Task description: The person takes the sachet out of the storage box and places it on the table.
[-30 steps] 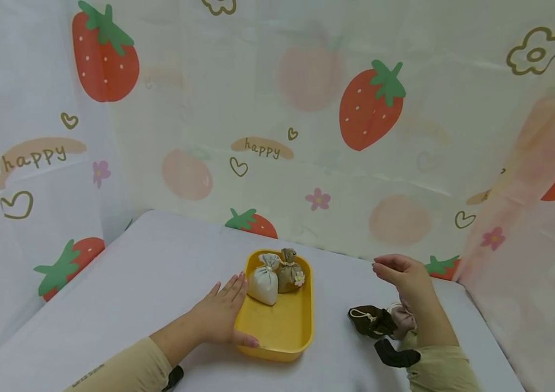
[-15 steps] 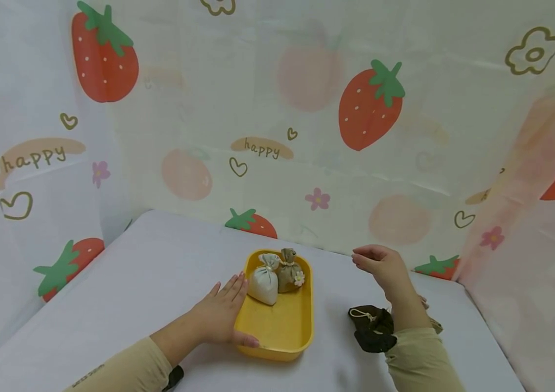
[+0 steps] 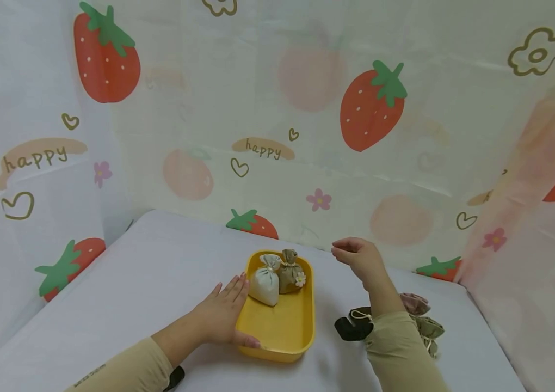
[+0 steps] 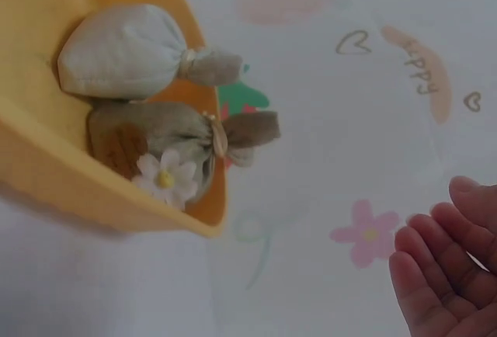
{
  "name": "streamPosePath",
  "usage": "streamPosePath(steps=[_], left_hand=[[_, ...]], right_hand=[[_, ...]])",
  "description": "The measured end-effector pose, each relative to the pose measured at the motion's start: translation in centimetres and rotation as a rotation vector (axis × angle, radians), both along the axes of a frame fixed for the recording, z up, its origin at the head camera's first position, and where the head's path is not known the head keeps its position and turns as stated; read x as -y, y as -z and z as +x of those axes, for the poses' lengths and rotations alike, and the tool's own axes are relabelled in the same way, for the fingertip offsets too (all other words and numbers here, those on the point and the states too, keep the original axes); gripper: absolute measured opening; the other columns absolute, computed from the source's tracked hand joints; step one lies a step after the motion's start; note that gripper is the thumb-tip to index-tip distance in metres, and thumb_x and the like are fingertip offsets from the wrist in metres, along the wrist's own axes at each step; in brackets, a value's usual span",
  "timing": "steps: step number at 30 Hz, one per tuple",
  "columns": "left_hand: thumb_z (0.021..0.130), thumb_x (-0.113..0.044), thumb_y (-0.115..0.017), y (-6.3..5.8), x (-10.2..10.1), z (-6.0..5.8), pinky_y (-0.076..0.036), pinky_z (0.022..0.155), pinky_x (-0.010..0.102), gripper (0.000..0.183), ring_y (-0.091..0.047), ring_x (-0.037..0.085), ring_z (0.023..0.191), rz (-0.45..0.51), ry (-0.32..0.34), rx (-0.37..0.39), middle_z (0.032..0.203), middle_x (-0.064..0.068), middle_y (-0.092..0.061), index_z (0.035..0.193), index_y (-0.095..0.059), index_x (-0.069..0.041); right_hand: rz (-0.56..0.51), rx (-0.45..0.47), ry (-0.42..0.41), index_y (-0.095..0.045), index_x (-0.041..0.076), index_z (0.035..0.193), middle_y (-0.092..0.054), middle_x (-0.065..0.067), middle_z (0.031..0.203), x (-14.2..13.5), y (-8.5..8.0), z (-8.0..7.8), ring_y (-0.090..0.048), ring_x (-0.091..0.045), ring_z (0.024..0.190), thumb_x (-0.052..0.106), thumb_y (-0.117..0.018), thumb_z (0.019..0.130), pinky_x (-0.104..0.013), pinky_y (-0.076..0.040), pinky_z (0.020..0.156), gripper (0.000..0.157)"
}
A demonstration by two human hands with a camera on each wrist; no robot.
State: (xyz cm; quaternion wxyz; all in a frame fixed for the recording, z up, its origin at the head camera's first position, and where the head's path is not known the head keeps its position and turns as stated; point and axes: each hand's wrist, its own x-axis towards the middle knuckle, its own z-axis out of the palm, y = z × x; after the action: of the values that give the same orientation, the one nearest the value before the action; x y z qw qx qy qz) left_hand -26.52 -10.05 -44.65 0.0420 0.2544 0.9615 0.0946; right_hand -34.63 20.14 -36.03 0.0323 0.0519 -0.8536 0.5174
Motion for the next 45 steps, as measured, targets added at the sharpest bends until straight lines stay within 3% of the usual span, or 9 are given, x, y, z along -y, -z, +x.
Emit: streamPosePath(steps=[10, 21, 35, 45], left_hand=[[0.063, -0.086, -0.043, 0.1, 0.2, 0.0, -0.013, 0.107, 0.054, 0.124, -0.004, 0.03, 0.139, -0.006, -0.001, -0.006, 0.152, 0.017, -0.004, 0.145, -0.011, 0.001], [0.063, -0.086, -0.042, 0.2, 0.1, -0.1, -0.013, 0.107, 0.053, 0.124, -0.003, 0.03, 0.139, -0.02, -0.002, -0.004, 0.152, 0.016, -0.003, 0.146, -0.01, 0.0], [0.064, -0.084, -0.044, 0.0, 0.1, 0.0, -0.013, 0.107, 0.053, 0.122, -0.004, 0.03, 0.139, -0.009, 0.002, 0.002, 0.152, 0.017, -0.005, 0.145, -0.012, 0.001], [0.063, -0.086, -0.042, 0.1, 0.1, -0.1, -0.013, 0.107, 0.053, 0.124, -0.005, 0.031, 0.139, -0.005, 0.006, -0.008, 0.152, 0.017, -0.004, 0.145, -0.011, 0.001]], right_hand=[[-0.046, 0.045, 0.004, -0.064, 0.003, 0.109, -0.063, -0.012, 0.105, 2.5, 0.6, -1.5, -0.061, -0.026, 0.097, 0.016, -0.065, 0.085, -0.036, -0.047, 0.088, 0.027], [-0.06, 0.093, 0.028, -0.063, 0.004, 0.11, -0.063, -0.012, 0.108, 3.5, 1.6, -2.8, -0.062, -0.025, 0.098, 0.016, -0.065, 0.086, -0.037, -0.046, 0.089, 0.027], [0.001, 0.142, 0.026, -0.066, 0.009, 0.107, -0.062, -0.01, 0.111, 5.9, 3.2, -4.1, -0.061, -0.026, 0.099, 0.019, -0.067, 0.084, -0.043, -0.042, 0.094, 0.026], [0.07, 0.191, 0.068, -0.067, 0.011, 0.105, -0.061, -0.008, 0.109, 7.0, 4.6, -4.8, -0.055, -0.026, 0.099, 0.024, -0.069, 0.083, -0.043, -0.042, 0.093, 0.025]])
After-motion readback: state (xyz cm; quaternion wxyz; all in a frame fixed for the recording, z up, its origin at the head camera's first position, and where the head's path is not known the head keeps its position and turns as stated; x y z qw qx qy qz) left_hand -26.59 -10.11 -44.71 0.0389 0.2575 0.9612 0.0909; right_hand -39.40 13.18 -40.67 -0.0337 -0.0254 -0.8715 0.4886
